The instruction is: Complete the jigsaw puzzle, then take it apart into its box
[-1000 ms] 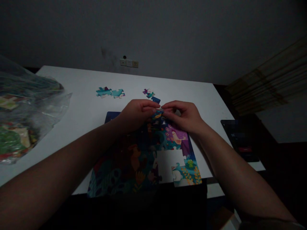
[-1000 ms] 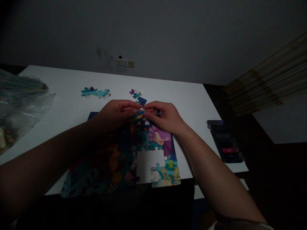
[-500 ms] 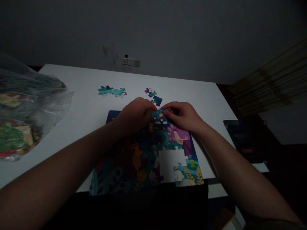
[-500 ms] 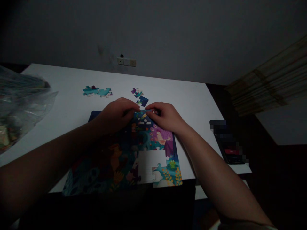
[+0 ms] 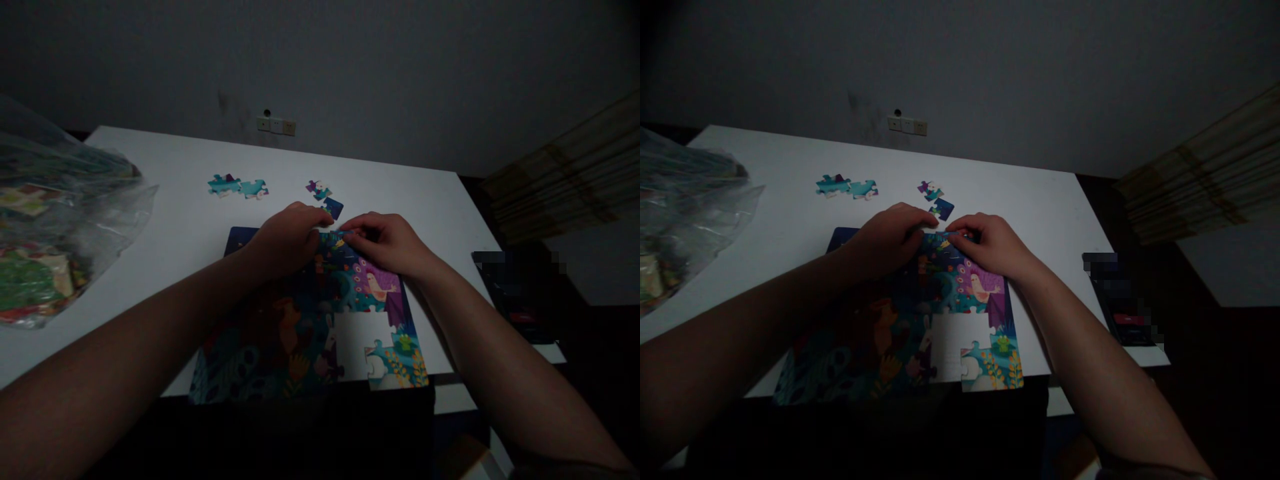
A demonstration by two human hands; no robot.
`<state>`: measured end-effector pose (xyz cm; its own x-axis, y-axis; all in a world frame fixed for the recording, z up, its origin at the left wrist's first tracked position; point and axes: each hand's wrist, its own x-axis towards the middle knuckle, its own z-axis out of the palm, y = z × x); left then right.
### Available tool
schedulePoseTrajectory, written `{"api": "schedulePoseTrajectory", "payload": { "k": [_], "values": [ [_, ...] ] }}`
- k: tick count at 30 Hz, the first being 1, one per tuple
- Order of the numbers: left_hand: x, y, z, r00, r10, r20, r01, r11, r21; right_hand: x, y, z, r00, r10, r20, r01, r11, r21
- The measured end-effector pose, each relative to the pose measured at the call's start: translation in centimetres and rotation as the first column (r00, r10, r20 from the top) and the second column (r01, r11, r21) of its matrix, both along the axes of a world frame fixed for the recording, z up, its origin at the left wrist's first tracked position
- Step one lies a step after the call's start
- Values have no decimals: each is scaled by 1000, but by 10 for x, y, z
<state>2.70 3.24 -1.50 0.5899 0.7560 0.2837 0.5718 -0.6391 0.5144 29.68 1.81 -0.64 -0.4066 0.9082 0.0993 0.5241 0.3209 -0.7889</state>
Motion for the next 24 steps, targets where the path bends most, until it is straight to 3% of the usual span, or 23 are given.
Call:
{"api": "schedulePoseTrajectory", "payload": {
  "k": [4,9,19,24],
  "values": [
    [1,-2,3,1000,11,-9,-11,1000,-15,0,-1,4,994,13,112,-30,988,149],
    [3,-3,6,1000,12,-27,-13,1000,-18,0,1,8,983,60,172,-97,972,214],
    [2,-5,5,998,-9,-55,9,1000,-2,1,2,3,984,107,142,-138,962,235],
    [2,-6,8,998,2,-69,-4,1000,-25,9,2,8,997,0,79,-16,979,203]
  ]
}}
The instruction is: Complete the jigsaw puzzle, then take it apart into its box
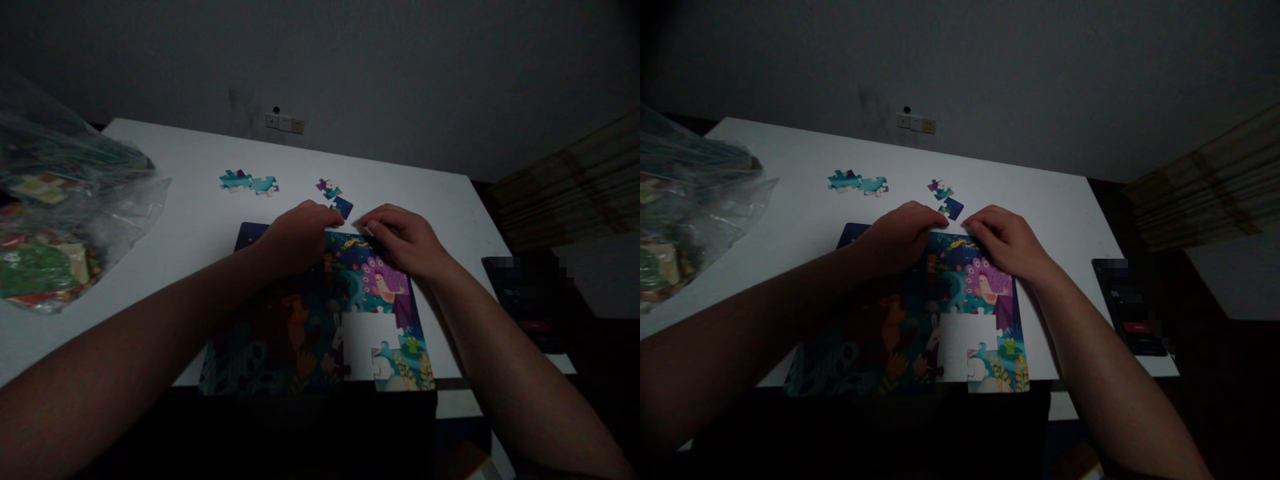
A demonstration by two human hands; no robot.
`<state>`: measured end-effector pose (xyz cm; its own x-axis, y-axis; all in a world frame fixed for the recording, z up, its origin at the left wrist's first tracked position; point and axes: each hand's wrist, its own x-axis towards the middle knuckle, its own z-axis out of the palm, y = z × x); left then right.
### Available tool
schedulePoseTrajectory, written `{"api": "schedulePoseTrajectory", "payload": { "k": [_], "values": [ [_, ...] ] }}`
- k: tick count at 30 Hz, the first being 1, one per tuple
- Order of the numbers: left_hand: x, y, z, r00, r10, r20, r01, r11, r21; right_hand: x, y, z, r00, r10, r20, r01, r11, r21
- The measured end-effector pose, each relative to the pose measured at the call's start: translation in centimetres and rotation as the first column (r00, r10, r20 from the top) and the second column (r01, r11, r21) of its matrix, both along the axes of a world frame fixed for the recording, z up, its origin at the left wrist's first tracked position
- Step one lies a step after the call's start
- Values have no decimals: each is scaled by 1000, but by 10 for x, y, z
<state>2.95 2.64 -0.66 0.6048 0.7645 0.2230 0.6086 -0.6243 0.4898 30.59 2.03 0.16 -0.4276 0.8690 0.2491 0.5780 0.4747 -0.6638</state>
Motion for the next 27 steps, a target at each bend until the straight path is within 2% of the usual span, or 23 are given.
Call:
{"api": "schedulePoseTrajectory", "payload": {
  "k": [4,6,13,16,19,22,27],
  "values": [
    [1,-2,2,1000,-4,-21,4,1000,-2,12,2,-1,983,-181,-11,181,983,5],
    [1,-3,3,999,-22,-35,22,1000,19,17,2,-2,974,-227,7,227,974,1],
    [-1,-4,6,995,-79,-69,85,992,96,19,1,0,991,-129,40,132,988,-78],
    [-2,-5,4,970,-236,-58,241,963,122,21,2,-1,991,-129,25,131,986,-106],
    [0,-14,1,919,-375,-119,385,919,80,26,3,-3,986,-165,-7,163,978,-133],
    [3,-24,-4,896,-388,-217,402,915,22,30,5,-3,985,-170,-13,167,980,-111],
    [4,-30,-5,889,-369,-272,394,918,42,35,10,-3,986,-166,15,166,982,-93]
  ]
}}
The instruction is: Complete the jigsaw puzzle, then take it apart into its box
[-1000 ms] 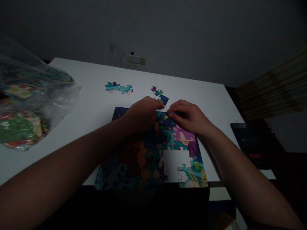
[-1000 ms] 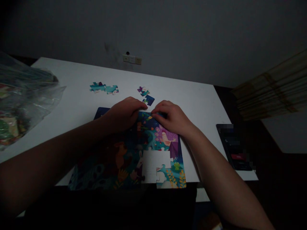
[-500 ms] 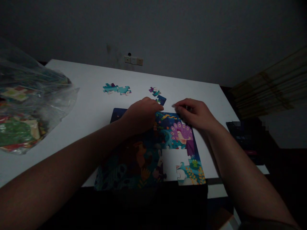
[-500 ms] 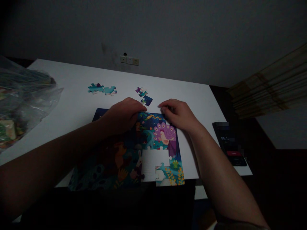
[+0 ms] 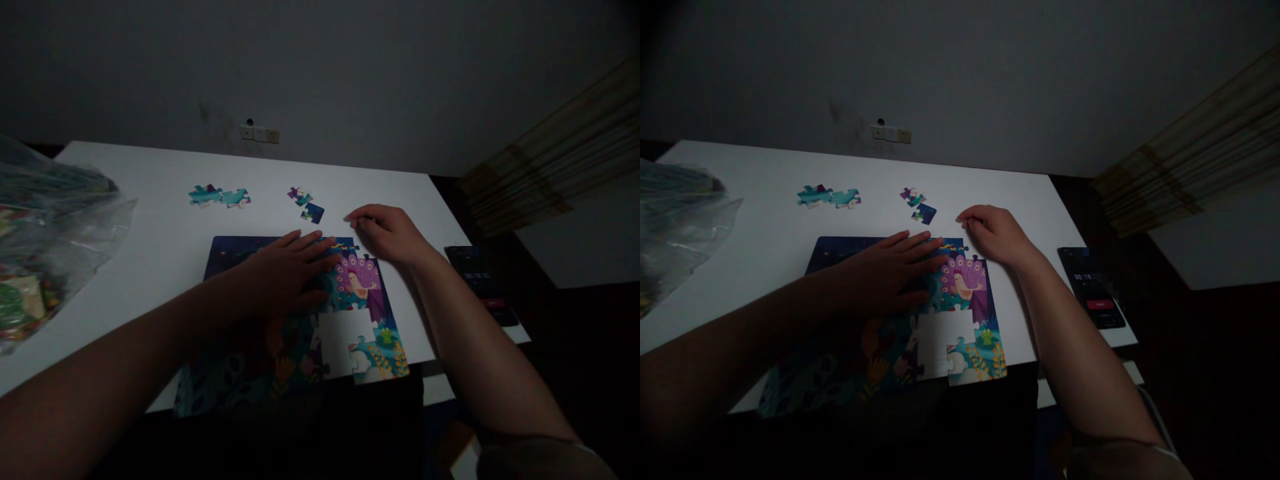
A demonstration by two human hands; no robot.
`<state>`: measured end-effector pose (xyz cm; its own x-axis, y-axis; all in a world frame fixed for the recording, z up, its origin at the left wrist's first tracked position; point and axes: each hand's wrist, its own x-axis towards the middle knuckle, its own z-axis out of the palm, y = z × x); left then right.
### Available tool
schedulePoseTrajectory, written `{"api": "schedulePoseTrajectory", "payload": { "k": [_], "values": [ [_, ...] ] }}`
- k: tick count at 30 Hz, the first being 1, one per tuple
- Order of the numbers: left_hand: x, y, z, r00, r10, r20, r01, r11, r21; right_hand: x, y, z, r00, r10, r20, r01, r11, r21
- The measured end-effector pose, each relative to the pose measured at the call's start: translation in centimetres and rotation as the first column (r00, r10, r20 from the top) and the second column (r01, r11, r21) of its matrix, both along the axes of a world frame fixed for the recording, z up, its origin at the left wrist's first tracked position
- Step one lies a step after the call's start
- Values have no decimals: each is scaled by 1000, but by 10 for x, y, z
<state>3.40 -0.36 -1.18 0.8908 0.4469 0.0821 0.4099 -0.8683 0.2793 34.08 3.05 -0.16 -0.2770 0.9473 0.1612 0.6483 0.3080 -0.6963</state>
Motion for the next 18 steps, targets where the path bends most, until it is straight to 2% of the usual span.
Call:
{"api": "schedulePoseTrajectory", "payload": {
  "k": [5,10,13,18],
  "values": [
    [0,1,2,1000,-4,-27,5,1000,25,3,5,-7,999,-5,-51,4,1000,-20],
    [2,-4,0,999,36,-34,-35,999,40,4,11,-18,991,-103,-87,100,994,-34],
    [6,-10,1,998,45,-50,-42,997,60,-3,13,-17,990,-139,-10,139,990,4],
    [13,-17,4,998,2,-59,2,998,67,-37,22,0,966,-83,246,71,996,55]
  ]
}}
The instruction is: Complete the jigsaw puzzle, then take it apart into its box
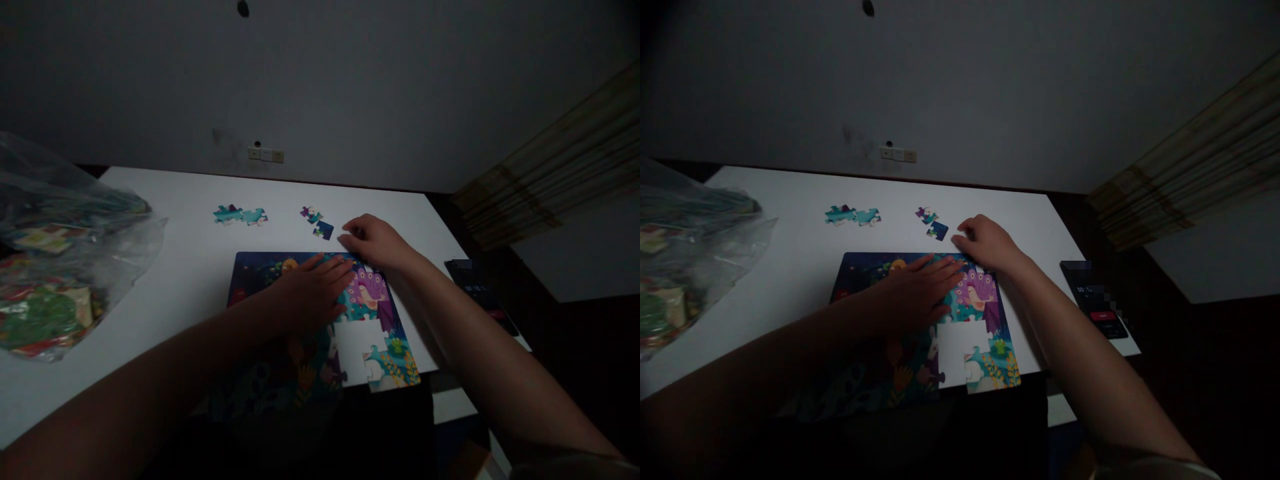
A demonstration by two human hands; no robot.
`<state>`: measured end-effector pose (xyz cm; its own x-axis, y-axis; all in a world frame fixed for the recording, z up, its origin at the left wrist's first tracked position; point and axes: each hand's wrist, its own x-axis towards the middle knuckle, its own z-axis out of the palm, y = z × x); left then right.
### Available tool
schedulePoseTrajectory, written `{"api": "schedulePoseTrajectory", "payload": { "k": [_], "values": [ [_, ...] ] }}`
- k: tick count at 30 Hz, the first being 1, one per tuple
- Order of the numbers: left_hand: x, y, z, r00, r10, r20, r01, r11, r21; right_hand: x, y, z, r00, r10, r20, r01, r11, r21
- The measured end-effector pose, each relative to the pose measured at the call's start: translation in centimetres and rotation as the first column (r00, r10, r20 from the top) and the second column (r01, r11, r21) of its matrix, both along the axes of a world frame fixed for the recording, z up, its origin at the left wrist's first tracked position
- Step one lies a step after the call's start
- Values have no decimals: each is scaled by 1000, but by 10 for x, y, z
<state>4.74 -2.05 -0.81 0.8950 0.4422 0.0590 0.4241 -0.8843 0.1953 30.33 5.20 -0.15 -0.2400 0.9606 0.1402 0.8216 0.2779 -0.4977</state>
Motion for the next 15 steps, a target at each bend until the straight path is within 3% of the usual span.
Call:
{"api": "schedulePoseTrajectory", "payload": {
  "k": [4,7,11,15],
  "values": [
    [0,1,-2,999,-26,30,26,1000,-16,-32,15,7,989,42,139,-48,998,42],
    [-2,2,-6,998,-25,55,26,999,-20,-45,22,6,986,73,148,-75,997,10],
    [-2,2,-9,996,-33,84,33,999,2,-36,18,6,997,-28,-71,19,993,-120],
    [-1,3,-4,997,-39,72,38,999,15,2,0,13,907,-105,-408,-2,968,-252]
  ]
}}
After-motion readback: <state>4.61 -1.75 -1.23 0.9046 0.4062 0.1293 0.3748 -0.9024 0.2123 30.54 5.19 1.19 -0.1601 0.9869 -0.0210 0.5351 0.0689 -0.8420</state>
